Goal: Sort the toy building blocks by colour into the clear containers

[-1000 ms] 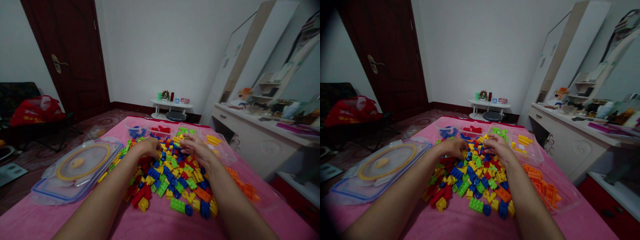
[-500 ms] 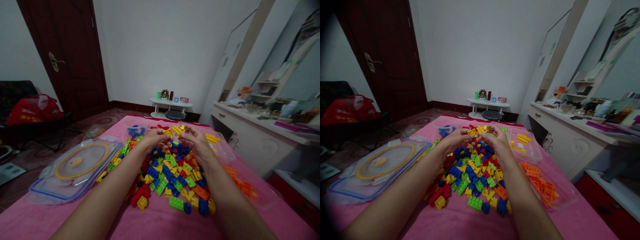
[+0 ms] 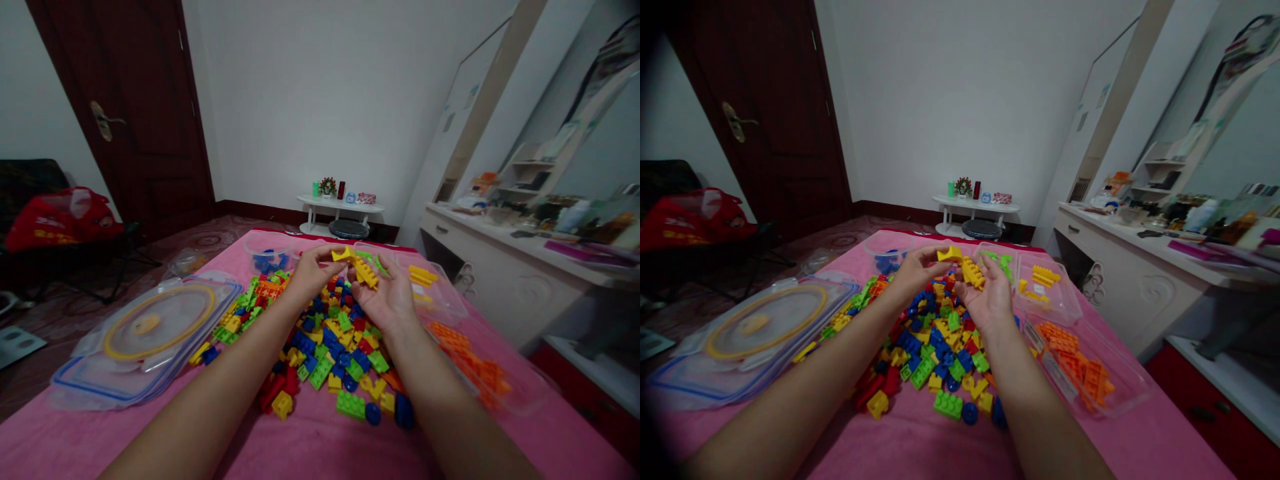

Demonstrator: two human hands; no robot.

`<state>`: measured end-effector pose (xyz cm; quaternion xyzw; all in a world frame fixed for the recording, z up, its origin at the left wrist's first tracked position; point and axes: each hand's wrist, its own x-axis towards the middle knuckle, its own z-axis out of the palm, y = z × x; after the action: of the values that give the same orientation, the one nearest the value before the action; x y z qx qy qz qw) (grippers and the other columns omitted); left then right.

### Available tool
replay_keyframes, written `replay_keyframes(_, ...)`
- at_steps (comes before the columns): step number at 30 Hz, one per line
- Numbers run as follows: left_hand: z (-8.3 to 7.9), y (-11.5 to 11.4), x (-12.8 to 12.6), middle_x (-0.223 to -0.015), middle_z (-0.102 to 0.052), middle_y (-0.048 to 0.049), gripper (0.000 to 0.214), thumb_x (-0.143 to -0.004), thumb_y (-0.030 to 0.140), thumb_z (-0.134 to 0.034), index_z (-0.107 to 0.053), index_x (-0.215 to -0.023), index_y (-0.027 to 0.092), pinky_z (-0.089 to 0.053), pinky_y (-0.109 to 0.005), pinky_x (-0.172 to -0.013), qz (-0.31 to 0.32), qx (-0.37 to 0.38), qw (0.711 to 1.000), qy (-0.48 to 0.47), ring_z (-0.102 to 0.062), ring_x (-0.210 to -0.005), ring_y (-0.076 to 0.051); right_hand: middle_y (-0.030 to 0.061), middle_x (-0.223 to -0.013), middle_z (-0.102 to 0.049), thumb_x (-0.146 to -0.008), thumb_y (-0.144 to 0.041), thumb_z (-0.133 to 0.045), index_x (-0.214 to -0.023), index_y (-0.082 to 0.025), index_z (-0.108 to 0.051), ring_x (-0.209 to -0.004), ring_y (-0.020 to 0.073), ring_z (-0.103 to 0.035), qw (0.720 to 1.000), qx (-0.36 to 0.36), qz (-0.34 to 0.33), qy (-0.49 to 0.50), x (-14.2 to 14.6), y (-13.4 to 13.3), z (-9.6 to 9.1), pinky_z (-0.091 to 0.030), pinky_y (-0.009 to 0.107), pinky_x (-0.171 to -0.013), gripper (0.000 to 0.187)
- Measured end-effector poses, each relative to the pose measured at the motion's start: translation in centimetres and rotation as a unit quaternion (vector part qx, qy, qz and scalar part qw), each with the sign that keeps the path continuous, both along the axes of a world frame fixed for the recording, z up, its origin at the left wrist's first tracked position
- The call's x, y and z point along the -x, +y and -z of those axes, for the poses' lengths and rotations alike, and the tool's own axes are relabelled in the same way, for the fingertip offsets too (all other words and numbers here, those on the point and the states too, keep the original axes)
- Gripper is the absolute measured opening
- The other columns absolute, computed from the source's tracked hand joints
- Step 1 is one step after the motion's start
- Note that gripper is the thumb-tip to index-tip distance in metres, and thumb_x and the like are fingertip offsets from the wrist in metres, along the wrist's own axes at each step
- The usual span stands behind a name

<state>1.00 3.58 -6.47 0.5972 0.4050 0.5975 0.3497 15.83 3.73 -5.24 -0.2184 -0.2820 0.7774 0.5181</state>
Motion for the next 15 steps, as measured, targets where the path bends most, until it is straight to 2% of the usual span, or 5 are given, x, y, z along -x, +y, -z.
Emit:
replay_keyframes(2, -0.1, -0.2, -0.2, -0.116, -0.063, -0.0062, 0.037, -0.073, 0.012, -0.055, -0.065, -0.109, 0.018, -0.046, -0.033, -0.093, -0.023, -0.081, 0.990, 0.115, -0.056, -0.109, -0.020, 0.0044, -0.075, -0.065, -0.080, -0.040, -0.056, -0.093, -0.014, -0.057, -0.059, 0.0130, -0.061, 1.000, 0.011, -0.015, -0.014, 0.5, -0.1, 0.4, -0.051, 0.021, -0.045, 0.028)
replay_keyframes(4, -0.1, -0.5, -0.4, -0.121, -0.060, -0.0038, 0.051, -0.070, 0.002, -0.046, -0.063, -0.114, 0.021, -0.040, -0.035, -0.100, -0.029, -0.140, 0.966, 0.216, -0.052, -0.115, -0.018, 0.0026, -0.072, -0.065, -0.078, -0.038, -0.060, -0.091, -0.014, -0.058, -0.054, 0.0119, -0.060, 0.999, 0.011, -0.014, -0.028, 0.9, -0.1, 0.9, -0.051, 0.020, -0.043, 0.027)
replay_keyframes(7, -0.3, -1.0, -0.6, -0.124, -0.059, -0.0039, 0.063, -0.065, -0.002, -0.042, -0.058, -0.122, 0.021, -0.037, -0.035, -0.104, -0.002, -0.161, 0.939, 0.303, -0.051, -0.116, -0.017, 0.0002, -0.069, -0.065, -0.075, -0.028, -0.065, -0.090, -0.014, -0.060, -0.051, 0.0100, -0.059, 0.999, 0.018, 0.008, -0.045, 1.5, -0.2, 1.5, -0.050, 0.018, -0.041, 0.021)
replay_keyframes(11, -0.7, -1.3, -0.4, -0.134, -0.051, -0.0069, 0.065, -0.068, 0.002, -0.045, -0.047, -0.132, 0.016, -0.035, -0.035, -0.105, -0.033, -0.131, 0.938, 0.319, -0.047, -0.122, -0.018, 0.0003, -0.066, -0.063, -0.079, -0.020, -0.059, -0.085, -0.015, -0.058, -0.051, 0.0088, -0.059, 0.996, 0.055, 0.049, -0.048, 1.2, -0.1, 1.1, -0.047, 0.014, -0.040, 0.008)
replay_keyframes(15, -0.8, -0.9, 0.4, -0.122, -0.061, -0.0052, 0.053, -0.072, 0.005, -0.045, -0.059, -0.121, 0.017, -0.040, -0.033, -0.100, -0.071, -0.093, 0.949, 0.292, -0.055, -0.113, -0.018, 0.0008, -0.066, -0.061, -0.085, -0.022, -0.050, -0.078, -0.017, -0.053, -0.059, 0.0089, -0.059, 0.989, 0.049, 0.134, -0.044, -2.1, 2.6, -0.6, -0.048, 0.014, -0.046, 0.009)
